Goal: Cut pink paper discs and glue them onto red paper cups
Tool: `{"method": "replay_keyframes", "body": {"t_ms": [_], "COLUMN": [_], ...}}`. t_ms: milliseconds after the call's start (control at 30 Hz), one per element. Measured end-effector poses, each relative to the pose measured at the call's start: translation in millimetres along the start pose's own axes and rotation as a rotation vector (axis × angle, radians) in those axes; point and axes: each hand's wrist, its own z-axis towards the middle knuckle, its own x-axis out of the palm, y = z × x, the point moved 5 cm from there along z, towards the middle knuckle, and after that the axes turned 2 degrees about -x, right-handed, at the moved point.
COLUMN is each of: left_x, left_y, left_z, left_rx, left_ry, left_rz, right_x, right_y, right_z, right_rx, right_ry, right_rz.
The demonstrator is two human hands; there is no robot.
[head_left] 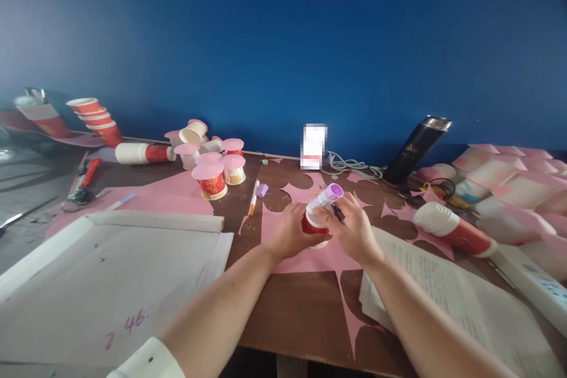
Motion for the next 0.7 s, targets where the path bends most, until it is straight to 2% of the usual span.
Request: {"method": "replay_keyframes", "body": {"t_ms": [167,333,400,533,700], "left_x": [-0.3,-1.8,-0.8,2.2,1.1], "left_y": [-4,-6,-5,-4,-5], "left_z": [-1,-1,-1,1,0], "left_rx": [0.035,0.023,0.02,0.049,0.018], "left_ry": [0.021,-0.02,-0.01,0.022,-0.008], "left_rz": [-0.04,-0.047,-0.039,-0.019,0.009], "right_x": [-7,-15,-13,-3,0], "right_y": [2,-11,-9,5,0], "right_z": [-4,-9,-9,-5,2], "right_rx": [-0.021,0.093,0.078,-0.009,0.026], "right_ry": [0.051,-0.09,-0.083,0.039,-0.043], "right_rz": [0.081,0.263,0.283,0.176,0.023]}}
